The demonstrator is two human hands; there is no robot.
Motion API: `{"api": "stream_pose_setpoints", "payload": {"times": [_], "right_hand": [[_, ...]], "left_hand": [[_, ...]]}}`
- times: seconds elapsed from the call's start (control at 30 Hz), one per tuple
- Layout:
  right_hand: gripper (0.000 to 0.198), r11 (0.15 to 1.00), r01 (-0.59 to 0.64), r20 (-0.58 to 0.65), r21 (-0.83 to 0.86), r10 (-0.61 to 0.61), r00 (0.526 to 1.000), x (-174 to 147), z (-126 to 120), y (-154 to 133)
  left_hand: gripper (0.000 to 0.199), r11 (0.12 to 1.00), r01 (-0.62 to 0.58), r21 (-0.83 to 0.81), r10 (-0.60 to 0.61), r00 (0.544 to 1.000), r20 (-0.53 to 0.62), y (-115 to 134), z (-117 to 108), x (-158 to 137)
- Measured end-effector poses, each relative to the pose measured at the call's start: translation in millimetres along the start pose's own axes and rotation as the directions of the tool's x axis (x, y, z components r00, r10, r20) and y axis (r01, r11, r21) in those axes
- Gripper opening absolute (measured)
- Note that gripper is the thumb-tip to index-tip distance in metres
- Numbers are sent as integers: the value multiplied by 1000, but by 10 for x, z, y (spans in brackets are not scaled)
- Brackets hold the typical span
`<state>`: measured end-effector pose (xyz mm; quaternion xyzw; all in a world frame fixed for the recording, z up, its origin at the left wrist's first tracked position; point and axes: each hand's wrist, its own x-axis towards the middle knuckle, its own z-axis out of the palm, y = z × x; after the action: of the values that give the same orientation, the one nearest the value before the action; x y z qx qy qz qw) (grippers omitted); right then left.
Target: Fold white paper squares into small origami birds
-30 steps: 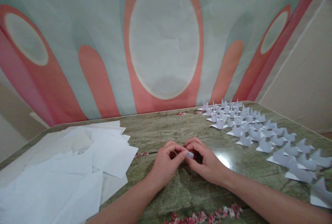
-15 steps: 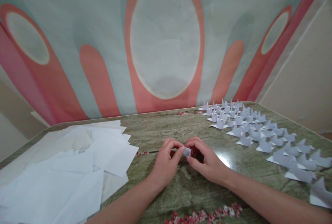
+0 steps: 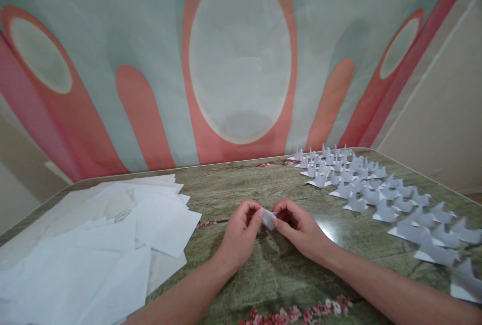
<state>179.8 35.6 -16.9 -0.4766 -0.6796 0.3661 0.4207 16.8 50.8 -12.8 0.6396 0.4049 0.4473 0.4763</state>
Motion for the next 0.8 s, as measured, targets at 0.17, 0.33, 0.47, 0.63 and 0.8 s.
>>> {"api": "stream_pose_setpoints", "payload": {"times": [0.17, 0.33, 0.47, 0.63, 0.8], "right_hand": [[11, 999, -29, 29, -12, 30, 999, 5, -7, -8], [16, 1000, -11, 46, -22, 12, 999, -1, -4, -29], [19, 1000, -30, 63, 4, 30, 998, 3, -2, -26], [20, 991, -75, 61, 112, 69, 996, 30, -17, 30], [22, 965, -111, 14, 237, 111, 994, 57, -48, 64]], "left_hand": [[17, 996, 46, -74, -42, 998, 46, 87, 8, -13], [15, 997, 69, -45, -65, 994, 89, 109, 10, -31], [21, 996, 60, 64, -64, 996, 57, 66, 16, -31], [14, 996, 72, 61, -75, 996, 55, 74, 22, -24], [11, 998, 67, 10, -68, 995, 69, 90, 3, -8]]}}
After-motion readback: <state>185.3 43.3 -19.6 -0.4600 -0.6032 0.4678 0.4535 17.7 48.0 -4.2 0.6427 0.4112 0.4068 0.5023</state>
